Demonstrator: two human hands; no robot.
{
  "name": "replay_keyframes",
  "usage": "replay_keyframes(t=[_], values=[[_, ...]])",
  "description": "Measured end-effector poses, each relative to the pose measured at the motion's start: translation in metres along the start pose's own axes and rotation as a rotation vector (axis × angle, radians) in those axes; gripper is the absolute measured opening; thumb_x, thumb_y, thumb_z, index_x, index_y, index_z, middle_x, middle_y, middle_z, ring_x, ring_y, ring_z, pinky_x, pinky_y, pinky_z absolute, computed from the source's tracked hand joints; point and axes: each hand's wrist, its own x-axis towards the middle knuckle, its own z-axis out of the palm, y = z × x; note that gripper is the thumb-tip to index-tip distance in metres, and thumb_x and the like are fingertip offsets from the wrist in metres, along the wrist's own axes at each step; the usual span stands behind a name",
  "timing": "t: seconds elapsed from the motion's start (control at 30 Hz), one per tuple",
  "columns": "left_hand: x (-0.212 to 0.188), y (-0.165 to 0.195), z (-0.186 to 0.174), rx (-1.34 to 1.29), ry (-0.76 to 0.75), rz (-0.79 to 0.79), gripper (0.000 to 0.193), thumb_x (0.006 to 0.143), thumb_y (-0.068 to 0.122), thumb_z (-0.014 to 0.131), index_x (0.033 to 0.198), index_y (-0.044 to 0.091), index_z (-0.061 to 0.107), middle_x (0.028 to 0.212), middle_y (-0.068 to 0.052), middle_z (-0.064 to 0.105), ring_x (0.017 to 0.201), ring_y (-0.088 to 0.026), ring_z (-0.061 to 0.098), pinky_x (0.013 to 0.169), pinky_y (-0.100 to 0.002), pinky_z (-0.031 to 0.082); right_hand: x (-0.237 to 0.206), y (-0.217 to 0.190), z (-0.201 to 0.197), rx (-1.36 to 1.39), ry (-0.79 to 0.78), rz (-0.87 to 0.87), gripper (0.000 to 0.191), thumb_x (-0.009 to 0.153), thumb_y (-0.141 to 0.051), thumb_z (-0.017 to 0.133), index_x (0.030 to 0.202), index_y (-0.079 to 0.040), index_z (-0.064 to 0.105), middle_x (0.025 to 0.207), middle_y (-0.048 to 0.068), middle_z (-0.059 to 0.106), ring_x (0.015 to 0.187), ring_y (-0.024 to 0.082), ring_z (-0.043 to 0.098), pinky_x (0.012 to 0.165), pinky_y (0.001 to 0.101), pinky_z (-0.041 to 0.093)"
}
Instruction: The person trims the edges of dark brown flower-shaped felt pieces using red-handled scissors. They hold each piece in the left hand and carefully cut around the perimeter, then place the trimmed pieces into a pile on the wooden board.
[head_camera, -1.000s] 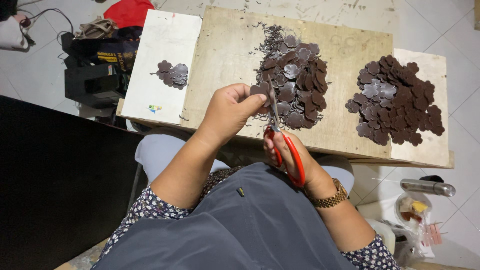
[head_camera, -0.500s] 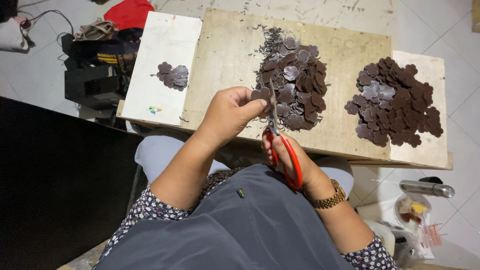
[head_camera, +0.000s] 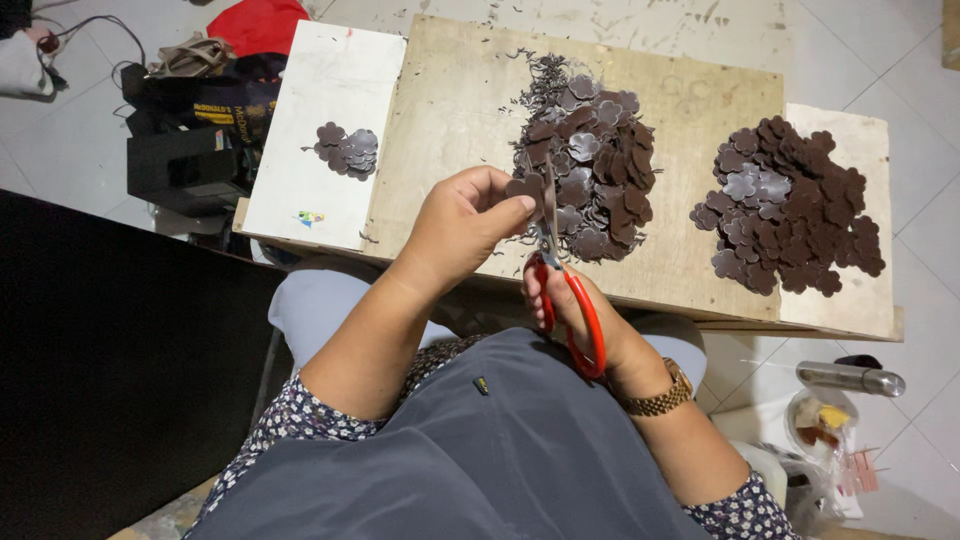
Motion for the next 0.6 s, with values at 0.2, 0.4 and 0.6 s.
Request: replay_keyframes(t=[0.2, 0.4, 0.6], values=[[-0.0002, -0.0033, -0.0007, -0.085, -0.053, -0.034, 0.011, 0.096, 0.008, 0.07, 0.099, -0.003, 0.068, 0.091, -0.007, 0.073, 0.081, -0.01, 0.067, 0.074, -0.026, 0.057, 0.0006, 0.0018, 0.0038, 0.097, -0.032, 0.008, 0.05, 0.103, -0.06, 0.049, 0.105, -0.01, 0.051, 0.092, -0.003, 0.044, 0.082, 0.01, 0.041, 0.076, 0.0258, 0.041], [-0.0001, -0.0078, 0.0006, -0.172, -0.037, 0.007, 0.011, 0.098, 0.007, 0.07, 0.103, -0.002, 0.066, 0.091, -0.006, 0.07, 0.079, -0.01, 0.063, 0.072, -0.026, 0.054, 0.0025, 0.0042, 0.002, 0.095, -0.027, 0.021, 0.052, 0.102, -0.063, 0.049, 0.105, -0.01, 0.05, 0.09, -0.002, 0.043, 0.081, 0.01, 0.041, 0.076, 0.0261, 0.041], [0.0013, -0.0062, 0.002, -0.15, -0.023, -0.035, 0.011, 0.094, 0.007, 0.069, 0.1, -0.001, 0.066, 0.091, -0.006, 0.072, 0.081, -0.01, 0.067, 0.075, -0.026, 0.058, 0.0001, 0.0041, 0.0018, 0.115, -0.039, 0.007, 0.052, 0.102, -0.063, 0.05, 0.105, -0.011, 0.048, 0.092, -0.003, 0.042, 0.082, 0.008, 0.039, 0.075, 0.0251, 0.039]])
